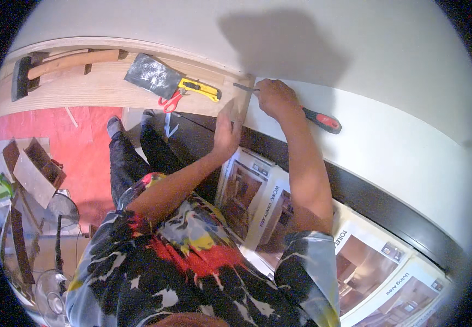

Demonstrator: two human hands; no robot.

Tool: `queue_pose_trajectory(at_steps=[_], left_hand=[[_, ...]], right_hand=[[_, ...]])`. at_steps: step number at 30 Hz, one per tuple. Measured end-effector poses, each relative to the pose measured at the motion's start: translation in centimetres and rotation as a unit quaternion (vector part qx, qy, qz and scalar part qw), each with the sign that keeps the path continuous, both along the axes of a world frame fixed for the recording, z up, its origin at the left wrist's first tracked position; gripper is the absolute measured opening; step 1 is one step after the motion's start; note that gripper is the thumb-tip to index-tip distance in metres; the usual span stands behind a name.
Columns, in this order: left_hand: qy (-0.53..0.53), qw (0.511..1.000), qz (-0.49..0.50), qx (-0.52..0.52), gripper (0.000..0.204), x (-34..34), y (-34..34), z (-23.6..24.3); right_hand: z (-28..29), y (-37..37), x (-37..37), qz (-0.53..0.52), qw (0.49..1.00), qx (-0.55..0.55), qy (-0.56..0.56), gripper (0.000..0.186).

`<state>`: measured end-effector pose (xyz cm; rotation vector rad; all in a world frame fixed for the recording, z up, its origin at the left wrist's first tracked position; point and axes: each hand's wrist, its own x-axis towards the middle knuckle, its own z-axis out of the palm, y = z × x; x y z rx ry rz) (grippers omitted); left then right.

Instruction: The person installs a wooden trim piece along the top edge of a wall-mounted cabinet. They use a utility knife to trim the wood, a hammer to secure it, and a screwdriver to fasten it. The person also applies glue to a separate wooden strip and places it on a workbench.

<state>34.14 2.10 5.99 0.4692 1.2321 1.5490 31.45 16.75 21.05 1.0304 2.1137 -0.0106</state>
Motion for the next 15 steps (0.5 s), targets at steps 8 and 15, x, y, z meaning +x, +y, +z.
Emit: queue_pose_trajectory(at_steps=[8, 15], left_hand=[[0.120, 0.992, -0.019, 0.043, 0.053, 3.5, -0.2, 0.2], [0.066, 0.997, -0.041, -0.024, 0.057, 0.6, -2.7, 0.4]], right_hand=[[-1.0, -1.1, 0.8, 0.045, 0.997, -0.012, -0.065, 0.020], [-0.7, -1.7, 2.8, 0.090, 0.995, -0.033, -0.033, 0.017]])
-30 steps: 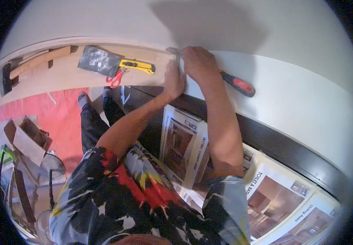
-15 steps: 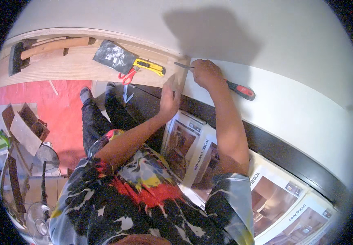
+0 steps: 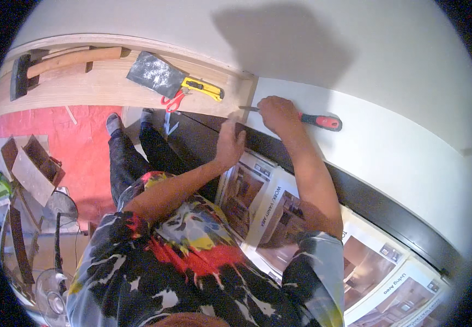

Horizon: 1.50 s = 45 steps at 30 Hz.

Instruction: The person installs a wooden trim piece along the top edge of a wall-mounted cabinet. They use a utility knife to trim the wood, a hammer to secure it, and a screwdriver to fasten it. The person also applies glue to a separate wooden strip and places it on a workbench.

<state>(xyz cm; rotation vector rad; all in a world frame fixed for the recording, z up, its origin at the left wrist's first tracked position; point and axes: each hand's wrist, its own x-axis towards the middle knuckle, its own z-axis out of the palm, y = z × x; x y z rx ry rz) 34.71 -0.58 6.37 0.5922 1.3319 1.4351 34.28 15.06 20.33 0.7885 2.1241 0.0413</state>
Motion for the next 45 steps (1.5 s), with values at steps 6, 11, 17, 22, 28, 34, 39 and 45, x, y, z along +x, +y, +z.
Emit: queue_pose_trajectory(at_steps=[6, 11, 17, 22, 28, 34, 39, 45], left_hand=[[0.105, 0.994, -0.023, 0.017, 0.065, 4.0, 1.4, -2.0], [0.102, 0.993, -0.044, 0.049, 0.065, 3.8, 1.6, -3.0], [0.097, 0.984, -0.143, 0.051, 0.066, 2.6, 1.4, -3.1], [0.068, 0.989, -0.115, 0.059, 0.064, 2.4, 1.4, -3.6], [0.081, 0.989, -0.108, 0.052, 0.062, 1.4, 1.5, -3.3], [0.100, 0.990, -0.098, 0.033, 0.058, -0.4, 1.6, -1.5], [0.152, 0.984, -0.078, 0.047, 0.062, 0.4, 4.1, -2.2], [0.177, 0.963, 0.116, 0.168, 0.070, 1.7, 10.7, -2.8]], right_hand=[[-1.7, 0.6, 1.1, 0.044, 0.998, 0.036, -0.022, 0.019], [-1.8, 2.2, -0.1, 0.060, 0.997, 0.034, -0.037, 0.018], [-1.2, 2.5, -0.8, 0.043, 0.996, 0.063, -0.036, 0.017], [-0.8, 1.8, -0.5, 0.021, 0.998, 0.015, -0.057, 0.017], [-2.2, 4.5, -1.0, 0.047, 0.993, 0.108, 0.005, 0.019], [-2.1, 4.0, -0.2, 0.043, 0.996, 0.082, 0.004, 0.019], [-0.8, 2.1, -2.8, -0.059, 0.990, 0.090, -0.086, 0.019], [3.5, -3.0, -3.5, -0.160, 0.970, 0.172, 0.062, 0.019]])
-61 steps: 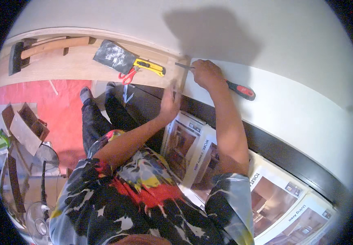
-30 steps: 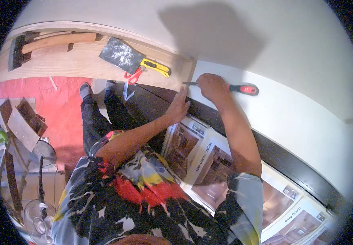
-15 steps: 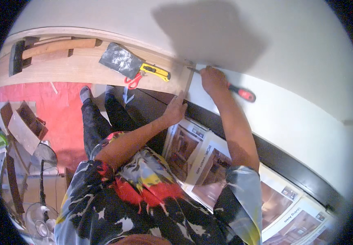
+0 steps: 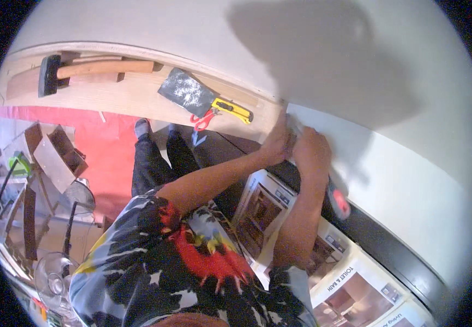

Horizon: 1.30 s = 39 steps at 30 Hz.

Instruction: The person installs a wooden trim piece along the top edge of a wall-mounted cabinet. They use a utility knife to trim the wood, a hammer to secure it, and a screwdriver to fasten it. The person also applies glue to a separate wooden strip and places it on a workbench.

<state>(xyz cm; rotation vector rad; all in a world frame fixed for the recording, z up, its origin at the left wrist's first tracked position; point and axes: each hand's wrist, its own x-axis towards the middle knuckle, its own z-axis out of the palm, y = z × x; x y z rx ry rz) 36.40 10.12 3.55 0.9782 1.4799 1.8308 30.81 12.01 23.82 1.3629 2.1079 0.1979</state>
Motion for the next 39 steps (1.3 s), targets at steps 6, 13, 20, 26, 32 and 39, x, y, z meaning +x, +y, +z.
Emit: queue_pose_trajectory(at_steps=[6, 13, 20, 26, 32, 39], left_hand=[[-0.024, 0.984, -0.048, -0.168, 0.064, -1.0, 1.8, 2.4], [-0.067, 0.986, -0.009, -0.154, 0.062, 0.5, 0.6, 1.6], [-0.055, 0.985, -0.044, -0.156, 0.062, 0.8, -0.5, -0.2], [-0.041, 0.972, -0.060, -0.223, 0.064, 0.2, 1.7, 0.4], [-0.020, 0.991, -0.114, -0.070, 0.055, -0.3, -3.8, 0.3], [-0.097, 0.981, -0.076, -0.151, 0.052, -3.8, -2.7, 1.8]], right_hand=[[5.9, -2.5, 2.5, -0.085, 0.977, 0.051, 0.191, 0.020], [6.6, -4.7, 2.2, -0.144, 0.947, 0.072, 0.277, 0.019], [7.6, -5.8, 1.2, -0.162, 0.931, 0.089, 0.313, 0.020], [7.3, -6.0, 1.0, -0.154, 0.918, 0.080, 0.358, 0.020], [6.2, -6.8, 2.4, -0.180, 0.910, 0.105, 0.359, 0.021], [6.2, -7.5, 3.8, -0.208, 0.896, 0.112, 0.375, 0.022]])
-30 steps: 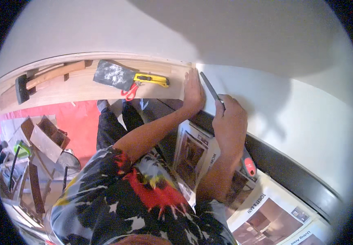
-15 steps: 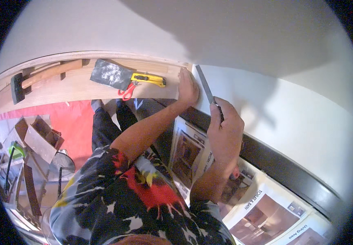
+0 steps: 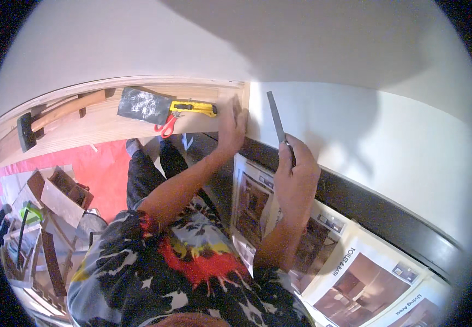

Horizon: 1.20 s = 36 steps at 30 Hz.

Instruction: The person installs a wooden trim piece along the top edge of a wall-mounted cabinet. They use a utility knife to trim the wood, a hammer to secure it, and a screwdriver to fasten it. The person also applies glue to a separate wooden strip and places it on a workbench.

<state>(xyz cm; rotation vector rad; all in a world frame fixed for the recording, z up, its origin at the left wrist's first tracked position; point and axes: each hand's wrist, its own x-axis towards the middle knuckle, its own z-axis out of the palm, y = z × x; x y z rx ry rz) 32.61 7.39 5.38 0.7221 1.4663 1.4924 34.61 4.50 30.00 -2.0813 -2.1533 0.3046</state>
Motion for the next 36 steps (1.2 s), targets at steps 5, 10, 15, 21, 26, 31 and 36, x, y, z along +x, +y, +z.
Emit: queue_pose_trajectory(at_steps=[5, 10, 15, 21, 26, 31, 36], left_hand=[[0.159, 0.984, -0.026, -0.078, 0.059, 3.5, 5.1, -2.9], [0.127, 0.984, -0.087, -0.091, 0.063, 3.6, 4.2, -1.6], [0.191, 0.973, -0.127, 0.026, 0.062, 3.2, 1.9, -3.3], [-0.232, 0.937, -0.247, 0.084, 0.039, -3.2, -7.5, 0.0], [0.072, 0.979, -0.192, -0.019, 0.033, -13.9, -15.4, -6.1], [0.190, 0.975, -0.074, -0.093, 0.034, -24.0, -28.9, -9.8], [0.100, 0.963, 0.129, -0.216, 0.043, -27.4, -41.6, -14.3]], right_hand=[[-0.9, -1.0, 0.2, -0.004, 1.000, -0.023, 0.000, 0.022], [-1.4, -2.3, 0.7, 0.012, 0.999, -0.016, 0.036, 0.023], [-3.1, -2.7, -0.9, 0.107, 0.992, 0.009, 0.058, 0.024], [-5.7, -3.9, -5.4, 0.194, 0.971, -0.073, 0.116, 0.025], [-11.3, -4.4, -11.6, 0.365, 0.917, -0.087, 0.138, 0.027], [-17.6, -5.9, -18.5, 0.477, 0.863, -0.105, 0.129, 0.025], [-20.1, -7.0, -24.2, 0.534, 0.826, -0.126, 0.127, 0.029]])
